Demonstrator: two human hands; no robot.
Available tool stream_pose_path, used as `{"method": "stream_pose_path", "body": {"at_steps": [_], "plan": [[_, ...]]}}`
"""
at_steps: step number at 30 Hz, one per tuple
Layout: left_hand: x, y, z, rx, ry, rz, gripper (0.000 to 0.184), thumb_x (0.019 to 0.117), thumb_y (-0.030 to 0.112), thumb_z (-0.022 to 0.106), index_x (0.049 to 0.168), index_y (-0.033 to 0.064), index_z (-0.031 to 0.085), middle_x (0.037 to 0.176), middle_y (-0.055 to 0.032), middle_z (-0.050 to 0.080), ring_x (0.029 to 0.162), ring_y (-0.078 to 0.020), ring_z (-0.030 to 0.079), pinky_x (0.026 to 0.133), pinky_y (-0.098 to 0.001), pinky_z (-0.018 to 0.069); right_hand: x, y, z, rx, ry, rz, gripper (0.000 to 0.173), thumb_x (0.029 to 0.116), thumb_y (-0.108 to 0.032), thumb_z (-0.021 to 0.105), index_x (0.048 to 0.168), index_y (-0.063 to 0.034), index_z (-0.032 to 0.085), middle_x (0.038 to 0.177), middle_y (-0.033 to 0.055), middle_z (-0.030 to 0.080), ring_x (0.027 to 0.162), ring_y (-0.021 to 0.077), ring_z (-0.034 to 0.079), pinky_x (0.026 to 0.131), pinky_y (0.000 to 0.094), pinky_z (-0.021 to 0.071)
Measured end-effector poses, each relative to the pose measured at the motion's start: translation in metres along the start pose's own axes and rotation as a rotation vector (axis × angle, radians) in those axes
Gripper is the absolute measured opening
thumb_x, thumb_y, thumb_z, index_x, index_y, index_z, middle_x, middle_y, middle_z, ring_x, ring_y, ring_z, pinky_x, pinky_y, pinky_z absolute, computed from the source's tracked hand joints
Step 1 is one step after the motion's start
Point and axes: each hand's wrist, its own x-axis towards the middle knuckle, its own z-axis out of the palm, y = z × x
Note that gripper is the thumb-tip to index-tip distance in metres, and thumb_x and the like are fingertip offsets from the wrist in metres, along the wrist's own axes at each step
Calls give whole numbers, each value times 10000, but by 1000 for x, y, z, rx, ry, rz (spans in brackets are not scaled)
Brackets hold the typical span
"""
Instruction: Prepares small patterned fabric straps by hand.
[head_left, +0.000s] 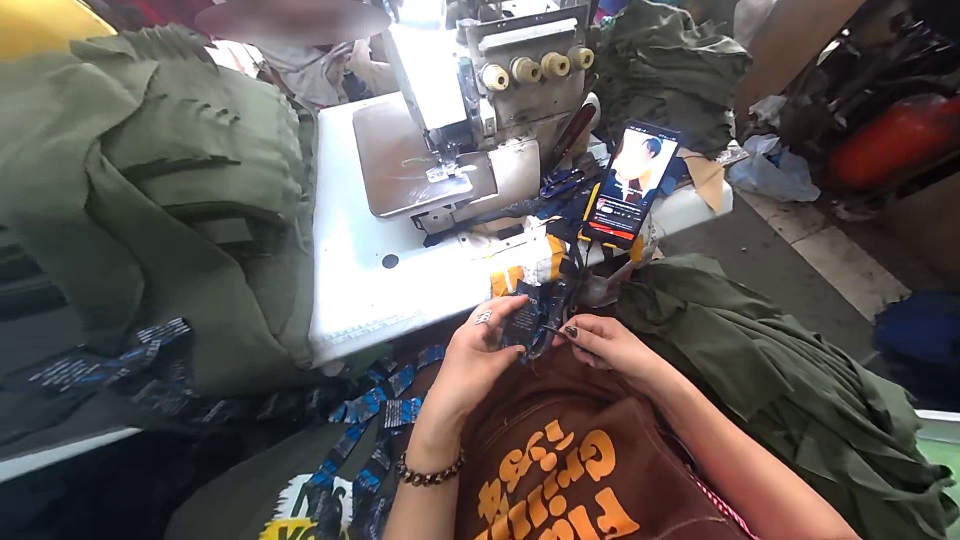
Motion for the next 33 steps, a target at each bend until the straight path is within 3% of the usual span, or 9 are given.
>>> {"method": "stream_pose_path", "body": {"at_steps": [3,7,10,19,24,33], "plan": [[0,-2,-3,-12,-6,-30,606,793,-100,738,1369,52,628,1405,-96,595,1088,-144,673,897,-295,594,-1,-1,4,4,-4,13,227,1029,-229,542,1054,-67,699,645,-97,568,492,-36,445,457,127,353],[-2,-6,-2,15,-6,-47,602,796,-71,752,1369,71,635,1408,-68,589,1054,-103,663,878,-262,580,0,0,10,13,-38,14,209,1024,-214,554,1038,-64,700,651,-98,574,496,-40,446,462,124,354],[-3,-5,-1,-48,-34,-35,638,796,-111,733,1402,32,595,1440,-99,555,1122,-133,658,929,-288,586,4,0,14,5,-58,25,204,1028,-208,553,1027,-66,699,645,-97,571,493,-39,448,463,124,354],[-3,-7,0,-20,-45,-56,655,790,-89,746,1407,80,608,1442,-68,557,1119,-122,647,918,-281,579,5,-6,16,-5,-49,47,208,1032,-199,547,1037,-61,702,641,-93,576,490,-38,449,457,121,352],[-1,-8,6,-4,-77,-57,635,806,-81,734,1404,98,614,1433,-66,556,1052,-109,656,866,-263,584,8,-7,22,5,-51,45,190,1032,-191,539,1008,-72,686,623,-103,558,492,-36,449,466,124,353],[-1,-7,5,13,-72,-80,649,800,-84,744,1404,116,617,1447,-56,546,1082,-122,656,872,-281,591,10,-4,25,30,-41,35,184,1034,-196,554,985,-78,686,617,-102,550,491,-36,443,464,125,343]]}}
